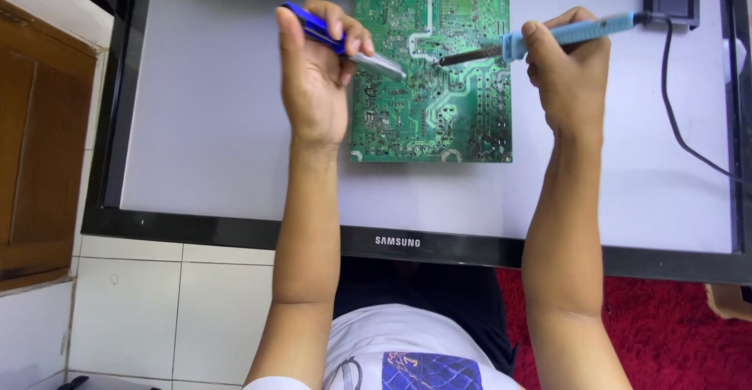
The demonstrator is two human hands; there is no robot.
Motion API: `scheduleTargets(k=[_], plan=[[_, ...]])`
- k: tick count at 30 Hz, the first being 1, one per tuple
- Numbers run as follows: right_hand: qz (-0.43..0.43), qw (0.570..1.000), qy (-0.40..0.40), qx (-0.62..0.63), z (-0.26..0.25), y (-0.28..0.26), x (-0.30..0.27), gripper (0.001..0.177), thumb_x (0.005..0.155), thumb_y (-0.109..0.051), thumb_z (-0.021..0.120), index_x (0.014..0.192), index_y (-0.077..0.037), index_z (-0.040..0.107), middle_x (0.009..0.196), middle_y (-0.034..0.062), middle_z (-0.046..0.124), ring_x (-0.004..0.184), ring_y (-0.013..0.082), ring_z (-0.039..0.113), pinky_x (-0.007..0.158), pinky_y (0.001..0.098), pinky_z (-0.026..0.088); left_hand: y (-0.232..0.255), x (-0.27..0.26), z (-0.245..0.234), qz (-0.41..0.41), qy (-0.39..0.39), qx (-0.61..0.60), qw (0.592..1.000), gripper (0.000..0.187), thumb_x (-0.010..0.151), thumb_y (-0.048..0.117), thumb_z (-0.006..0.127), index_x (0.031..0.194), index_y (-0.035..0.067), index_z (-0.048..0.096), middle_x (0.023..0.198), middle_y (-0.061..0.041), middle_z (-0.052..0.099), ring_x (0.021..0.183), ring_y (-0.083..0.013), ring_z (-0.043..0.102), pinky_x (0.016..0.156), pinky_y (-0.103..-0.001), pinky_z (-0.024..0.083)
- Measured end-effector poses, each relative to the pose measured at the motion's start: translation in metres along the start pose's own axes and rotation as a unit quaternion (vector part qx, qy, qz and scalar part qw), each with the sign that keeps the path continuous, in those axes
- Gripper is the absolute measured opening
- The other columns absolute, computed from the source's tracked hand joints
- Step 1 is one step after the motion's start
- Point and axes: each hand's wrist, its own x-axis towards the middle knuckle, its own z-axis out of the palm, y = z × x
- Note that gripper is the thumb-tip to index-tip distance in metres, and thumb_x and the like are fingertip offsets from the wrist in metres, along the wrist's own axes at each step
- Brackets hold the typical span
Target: Desoldering components from a printed circuit board using a soldering iron and a desoldering pump.
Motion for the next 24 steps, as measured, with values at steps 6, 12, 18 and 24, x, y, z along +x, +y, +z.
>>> scheduleTargets(k=[6, 12, 18, 24], plan=[[-0.072, 0.991, 0.110, -0.003, 0.008, 0.023, -0.001, 0.024, 0.107, -0.020, 0.079, 0.098, -0.012, 0.058, 0.083, 0.0006, 0.061, 0.076, 0.0110, 0.057, 0.072, 0.0272, 0.051, 0.012, -0.014, 0.007, 0.024, 0.042, -0.072, 0.996, 0.052, 0.094, 0.065, 0.049, 0.085, 0.013, 0.052, 0.075, -0.003, 0.045, 0.071, -0.0166, 0.047, 0.098, -0.043, 0.050], [-0.177, 0.983, -0.056, 0.014, 0.008, -0.014, -0.022, 0.033, 0.110, -0.021, 0.081, 0.116, -0.008, 0.051, 0.107, 0.0095, 0.064, 0.096, 0.0164, 0.063, 0.088, 0.0281, 0.054, -0.007, -0.018, -0.003, 0.039, -0.006, -0.058, 0.998, 0.038, 0.105, 0.048, 0.051, 0.094, 0.012, 0.055, 0.079, -0.002, 0.045, 0.075, -0.0160, 0.043, 0.079, -0.031, 0.040], [-0.230, 0.966, -0.029, -0.115, 0.014, -0.030, -0.016, 0.038, 0.109, -0.034, 0.086, 0.109, -0.007, 0.060, 0.097, 0.0058, 0.066, 0.080, 0.0126, 0.057, 0.067, 0.0263, 0.043, -0.034, -0.021, -0.014, 0.057, -0.044, -0.047, 0.996, 0.026, 0.115, 0.031, 0.049, 0.123, 0.009, 0.058, 0.096, -0.002, 0.050, 0.087, -0.0132, 0.046, 0.087, -0.028, 0.042], [-0.228, 0.962, -0.051, -0.139, 0.018, -0.035, 0.002, 0.034, 0.111, -0.021, 0.088, 0.105, -0.007, 0.058, 0.090, 0.0053, 0.064, 0.077, 0.0130, 0.055, 0.068, 0.0285, 0.045, -0.041, -0.017, -0.016, 0.088, -0.042, -0.037, 0.995, 0.025, 0.117, 0.024, 0.051, 0.137, 0.009, 0.056, 0.096, -0.004, 0.049, 0.091, -0.0167, 0.048, 0.092, -0.031, 0.041]])
